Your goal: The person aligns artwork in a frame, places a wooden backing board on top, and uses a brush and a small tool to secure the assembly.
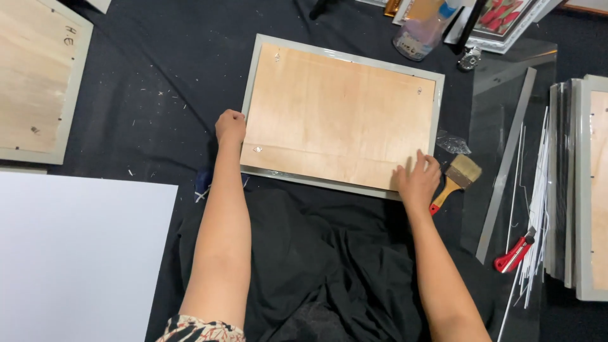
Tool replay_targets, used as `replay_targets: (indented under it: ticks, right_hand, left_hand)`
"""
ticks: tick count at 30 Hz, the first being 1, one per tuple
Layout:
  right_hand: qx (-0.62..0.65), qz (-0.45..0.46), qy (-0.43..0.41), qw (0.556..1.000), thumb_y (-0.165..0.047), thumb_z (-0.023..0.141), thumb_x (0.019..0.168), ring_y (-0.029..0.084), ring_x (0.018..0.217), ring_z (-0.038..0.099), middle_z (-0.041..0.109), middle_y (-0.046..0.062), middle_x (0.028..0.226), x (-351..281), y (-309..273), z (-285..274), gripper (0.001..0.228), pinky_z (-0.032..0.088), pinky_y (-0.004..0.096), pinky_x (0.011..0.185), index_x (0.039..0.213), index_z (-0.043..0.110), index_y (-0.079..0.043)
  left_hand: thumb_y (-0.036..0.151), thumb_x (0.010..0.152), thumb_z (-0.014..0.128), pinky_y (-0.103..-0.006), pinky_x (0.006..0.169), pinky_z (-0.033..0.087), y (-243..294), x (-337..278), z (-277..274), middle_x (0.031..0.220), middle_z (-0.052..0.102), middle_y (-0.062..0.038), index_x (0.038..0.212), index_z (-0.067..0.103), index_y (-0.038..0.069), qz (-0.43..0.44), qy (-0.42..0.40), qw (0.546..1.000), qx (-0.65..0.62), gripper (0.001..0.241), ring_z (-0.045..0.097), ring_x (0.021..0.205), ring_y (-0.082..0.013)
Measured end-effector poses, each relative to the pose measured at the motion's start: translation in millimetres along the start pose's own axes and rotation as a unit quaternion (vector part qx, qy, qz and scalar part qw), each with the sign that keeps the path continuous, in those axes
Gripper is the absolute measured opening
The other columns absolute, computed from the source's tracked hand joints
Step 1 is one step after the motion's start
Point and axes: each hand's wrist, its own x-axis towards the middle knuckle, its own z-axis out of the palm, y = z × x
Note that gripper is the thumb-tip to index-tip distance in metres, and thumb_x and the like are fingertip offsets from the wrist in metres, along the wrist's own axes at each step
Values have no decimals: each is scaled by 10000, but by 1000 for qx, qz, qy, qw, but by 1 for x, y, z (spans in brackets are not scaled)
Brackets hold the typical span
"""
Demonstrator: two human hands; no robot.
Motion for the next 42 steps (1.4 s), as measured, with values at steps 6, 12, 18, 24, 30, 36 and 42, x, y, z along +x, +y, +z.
replay_targets:
  ticks: [6,12,18,24,30,36,42]
  right_hand:
    - [130,-202,-71,968,-438,826,806,381,1342,463,442,165,1399,-23,-125,0,795,388,483,1128,1492,526,-172]
    - [90,-272,-66,956,-287,876,711,326,1425,391,397,96,1493,-33,-198,59,958,313,497,1207,1560,435,-336]
    - [115,-208,-108,965,-235,797,882,278,1488,249,298,65,1545,-32,-210,100,882,58,549,1241,1613,335,-409]
    - [109,-209,-155,960,-174,723,931,272,1477,247,325,58,1516,-44,-213,82,829,-13,574,1220,1620,328,-413]
    - [91,-187,-172,963,-201,559,1041,220,1504,195,291,31,1527,-54,-210,79,688,-98,552,1227,1635,259,-375]
    - [96,-158,-178,967,-74,565,1032,165,1451,235,324,53,1440,-46,-224,59,706,-72,475,1240,1634,264,-286]
    - [76,-156,-141,975,18,447,1031,223,1512,217,286,-16,1557,-55,-217,81,693,-63,546,1255,1624,278,-297]
  left_hand:
    - [125,969,558,-400,743,653,12,-19,-24,902,737,-131,1078,722,87,-50,-28,995,-77,201,765,835,-296]
    - [108,922,660,-338,633,660,12,-22,-34,840,739,-123,1025,710,94,-53,-32,993,-104,115,769,696,-262]
    - [86,914,662,-266,616,690,34,-41,-57,897,755,-152,1049,717,59,-44,-68,975,-205,148,779,692,-224]
    - [180,949,727,-484,887,622,20,-11,-56,1107,677,-182,1133,689,38,42,-37,998,-11,236,705,1093,-358]
    - [347,873,795,-538,1001,530,19,3,-25,1229,535,-128,1255,595,93,144,-3,987,68,500,572,1204,-383]
    - [383,923,733,-501,834,604,21,25,16,1066,594,-121,1130,528,91,189,85,974,87,412,678,1009,-337]
    - [278,888,750,-453,645,618,31,44,40,942,621,-82,1054,559,105,186,203,950,148,307,726,828,-287]
